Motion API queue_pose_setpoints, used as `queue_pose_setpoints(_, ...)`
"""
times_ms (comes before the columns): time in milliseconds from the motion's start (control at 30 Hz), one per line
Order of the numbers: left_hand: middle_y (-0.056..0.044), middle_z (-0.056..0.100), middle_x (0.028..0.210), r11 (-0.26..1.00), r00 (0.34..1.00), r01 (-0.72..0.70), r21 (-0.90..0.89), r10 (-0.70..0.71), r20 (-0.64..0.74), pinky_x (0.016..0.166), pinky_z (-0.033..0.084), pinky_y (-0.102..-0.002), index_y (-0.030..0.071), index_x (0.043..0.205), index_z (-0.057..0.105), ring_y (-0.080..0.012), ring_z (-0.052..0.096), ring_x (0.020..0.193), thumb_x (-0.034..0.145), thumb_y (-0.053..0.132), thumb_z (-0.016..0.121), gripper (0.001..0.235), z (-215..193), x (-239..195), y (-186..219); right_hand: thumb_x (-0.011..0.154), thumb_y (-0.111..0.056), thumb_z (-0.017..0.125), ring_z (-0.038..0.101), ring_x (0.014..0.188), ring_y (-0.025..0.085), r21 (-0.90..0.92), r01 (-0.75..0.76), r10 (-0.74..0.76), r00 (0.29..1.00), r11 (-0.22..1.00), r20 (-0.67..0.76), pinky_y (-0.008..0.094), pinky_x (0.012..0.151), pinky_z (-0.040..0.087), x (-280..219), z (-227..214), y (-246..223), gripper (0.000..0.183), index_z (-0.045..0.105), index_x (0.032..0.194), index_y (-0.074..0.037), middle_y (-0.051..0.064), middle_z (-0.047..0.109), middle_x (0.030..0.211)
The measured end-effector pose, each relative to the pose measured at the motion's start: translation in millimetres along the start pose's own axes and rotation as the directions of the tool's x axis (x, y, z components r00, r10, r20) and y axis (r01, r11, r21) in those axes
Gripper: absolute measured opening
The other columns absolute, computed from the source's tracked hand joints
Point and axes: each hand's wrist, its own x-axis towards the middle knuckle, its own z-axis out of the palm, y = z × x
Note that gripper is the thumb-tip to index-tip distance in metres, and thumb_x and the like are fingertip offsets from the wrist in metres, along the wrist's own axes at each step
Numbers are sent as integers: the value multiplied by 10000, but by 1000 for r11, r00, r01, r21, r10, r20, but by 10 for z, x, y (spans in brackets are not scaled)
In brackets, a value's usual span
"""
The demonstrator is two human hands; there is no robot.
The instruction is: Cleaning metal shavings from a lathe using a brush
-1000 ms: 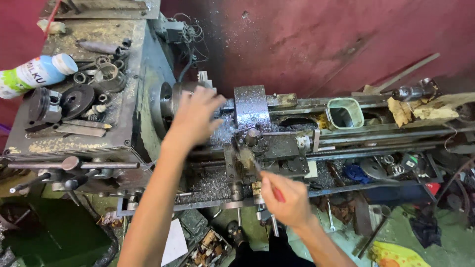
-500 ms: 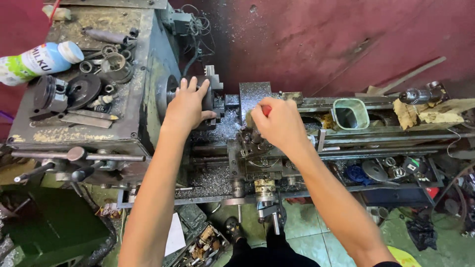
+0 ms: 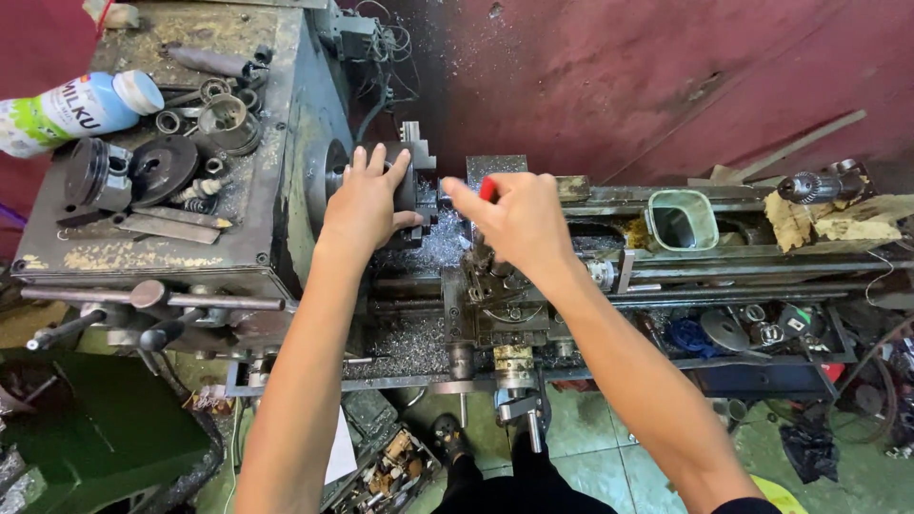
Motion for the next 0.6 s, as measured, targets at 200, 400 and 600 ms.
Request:
queue_pose_setpoints(200,-241,374,1628,999,1000,-11,37,11,-16,1207,314,-584,170,1610,417,-479,281,1518,771,438,869,990,38,25,-17,947,-551,736,522,356,214,-351,195,-291,925,916,-245,272,430,386,201,15,416,642,474,482,-194,27,437,357)
queue_pose_setpoints(400,-244,376,1625,999,1000,-14,35,14,-4,1202,318,-590,171,1610,414,-483,280,1516,770,443,867,993,22,17,-21,921,-390,623,652,498,367,-511,499,-501,853,700,147,446,505,498,51,191,492,422,584,584,-139,123,565,458)
queue_pose_setpoints(600,-243,374,1624,998,1000,-19,60,19,1,1198,333,-585,170,1611,407,-484,282,1513,798,389,856,954,20,27,-27,989,-515,587,632,450,360,-462,420,-433,897,781,84,414,500,505,0,379,355,583,562,547,-136,122,526,412)
